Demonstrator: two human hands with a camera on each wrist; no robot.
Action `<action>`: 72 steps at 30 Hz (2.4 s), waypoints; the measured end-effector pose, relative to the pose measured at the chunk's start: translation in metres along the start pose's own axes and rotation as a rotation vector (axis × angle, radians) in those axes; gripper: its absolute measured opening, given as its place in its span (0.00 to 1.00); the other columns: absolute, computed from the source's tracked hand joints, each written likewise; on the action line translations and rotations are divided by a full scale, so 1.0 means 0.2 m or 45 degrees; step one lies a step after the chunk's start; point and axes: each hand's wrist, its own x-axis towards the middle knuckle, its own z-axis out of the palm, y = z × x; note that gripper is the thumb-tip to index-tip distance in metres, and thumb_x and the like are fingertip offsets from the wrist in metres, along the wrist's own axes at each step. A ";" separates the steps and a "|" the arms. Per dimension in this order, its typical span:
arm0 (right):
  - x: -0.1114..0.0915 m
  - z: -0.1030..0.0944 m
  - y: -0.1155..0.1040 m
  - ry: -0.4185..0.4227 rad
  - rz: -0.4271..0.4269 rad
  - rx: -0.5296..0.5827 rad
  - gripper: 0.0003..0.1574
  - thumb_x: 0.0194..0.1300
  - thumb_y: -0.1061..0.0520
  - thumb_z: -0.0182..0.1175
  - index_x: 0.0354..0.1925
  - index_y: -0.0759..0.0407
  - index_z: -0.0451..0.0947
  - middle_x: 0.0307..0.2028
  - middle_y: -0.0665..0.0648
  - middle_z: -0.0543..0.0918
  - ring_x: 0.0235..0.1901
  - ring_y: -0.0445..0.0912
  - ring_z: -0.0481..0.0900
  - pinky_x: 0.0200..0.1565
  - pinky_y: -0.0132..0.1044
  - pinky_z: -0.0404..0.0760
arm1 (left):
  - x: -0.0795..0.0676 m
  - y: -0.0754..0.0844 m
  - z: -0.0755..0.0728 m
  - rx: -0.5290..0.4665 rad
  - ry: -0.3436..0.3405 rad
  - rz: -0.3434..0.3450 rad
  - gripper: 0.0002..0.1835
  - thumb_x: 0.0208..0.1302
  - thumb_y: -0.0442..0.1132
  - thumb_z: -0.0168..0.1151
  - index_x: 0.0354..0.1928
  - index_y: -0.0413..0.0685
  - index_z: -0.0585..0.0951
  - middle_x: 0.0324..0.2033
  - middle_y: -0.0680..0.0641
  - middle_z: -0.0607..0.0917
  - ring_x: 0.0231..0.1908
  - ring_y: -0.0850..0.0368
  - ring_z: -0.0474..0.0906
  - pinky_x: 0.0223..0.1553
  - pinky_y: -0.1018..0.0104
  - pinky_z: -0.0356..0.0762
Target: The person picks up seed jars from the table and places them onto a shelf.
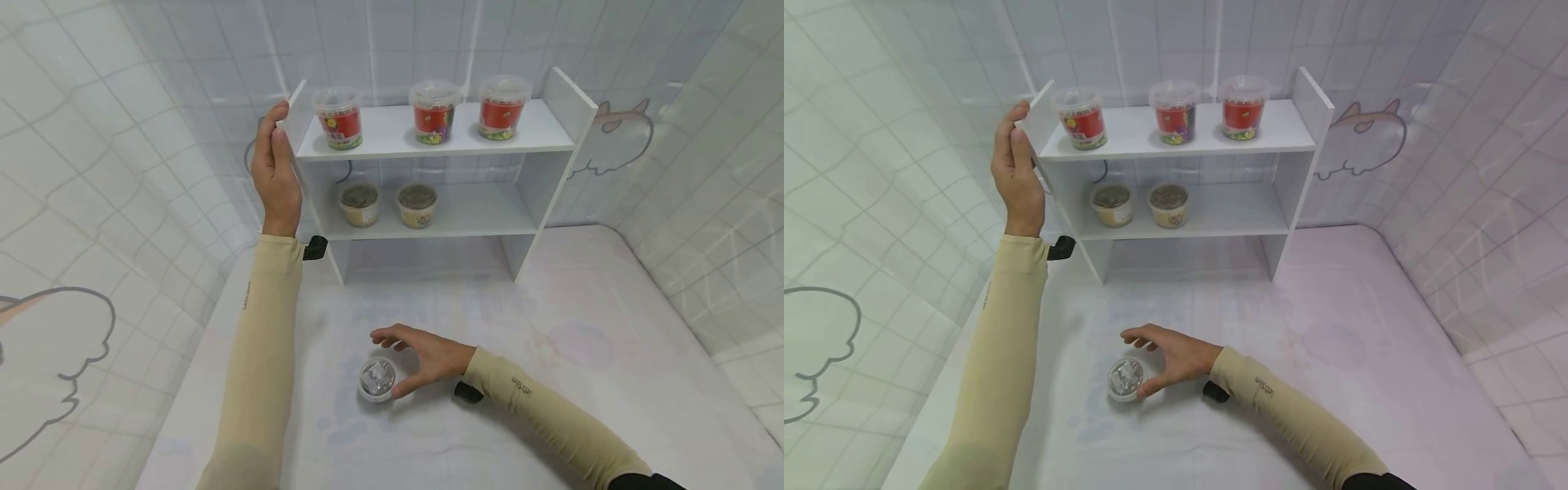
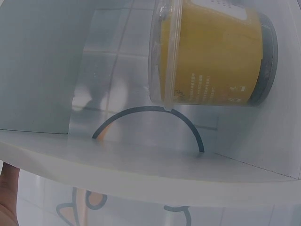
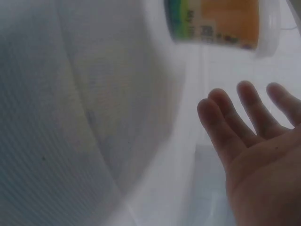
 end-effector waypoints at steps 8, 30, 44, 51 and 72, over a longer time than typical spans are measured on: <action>-0.01 0.02 0.02 -0.055 0.018 -0.027 0.59 0.56 0.44 0.78 0.76 0.49 0.57 0.69 0.58 0.69 0.66 0.45 0.70 0.68 0.40 0.71 | 0.00 0.00 0.00 0.009 0.005 0.009 0.17 0.78 0.25 0.43 0.61 0.30 0.77 0.62 0.41 0.79 0.67 0.54 0.70 0.73 0.58 0.62; 0.01 0.08 0.03 -0.088 0.028 0.000 0.54 0.58 0.48 0.77 0.75 0.52 0.61 0.67 0.46 0.71 0.64 0.39 0.72 0.65 0.35 0.73 | 0.00 0.00 0.01 0.023 0.001 0.005 0.17 0.78 0.25 0.43 0.61 0.30 0.77 0.63 0.41 0.79 0.68 0.55 0.70 0.73 0.58 0.62; 0.01 0.09 0.03 -0.070 0.022 0.046 0.54 0.58 0.47 0.77 0.74 0.55 0.62 0.66 0.45 0.72 0.65 0.39 0.71 0.64 0.36 0.74 | 0.00 0.00 0.00 0.017 0.003 -0.007 0.17 0.78 0.25 0.44 0.61 0.31 0.77 0.62 0.42 0.79 0.67 0.55 0.70 0.73 0.58 0.62; 0.00 0.09 0.04 -0.054 0.007 0.050 0.53 0.57 0.47 0.77 0.74 0.54 0.62 0.66 0.45 0.73 0.65 0.39 0.72 0.64 0.36 0.75 | 0.00 0.00 -0.01 0.001 -0.001 0.004 0.17 0.77 0.25 0.43 0.61 0.31 0.77 0.62 0.42 0.80 0.67 0.54 0.70 0.73 0.57 0.62; -0.01 0.01 0.03 0.130 0.030 0.125 0.52 0.57 0.49 0.77 0.74 0.56 0.64 0.66 0.47 0.73 0.64 0.44 0.74 0.62 0.40 0.77 | 0.00 0.01 0.01 -0.006 0.000 0.007 0.17 0.77 0.25 0.43 0.60 0.29 0.77 0.62 0.41 0.79 0.67 0.54 0.70 0.73 0.57 0.61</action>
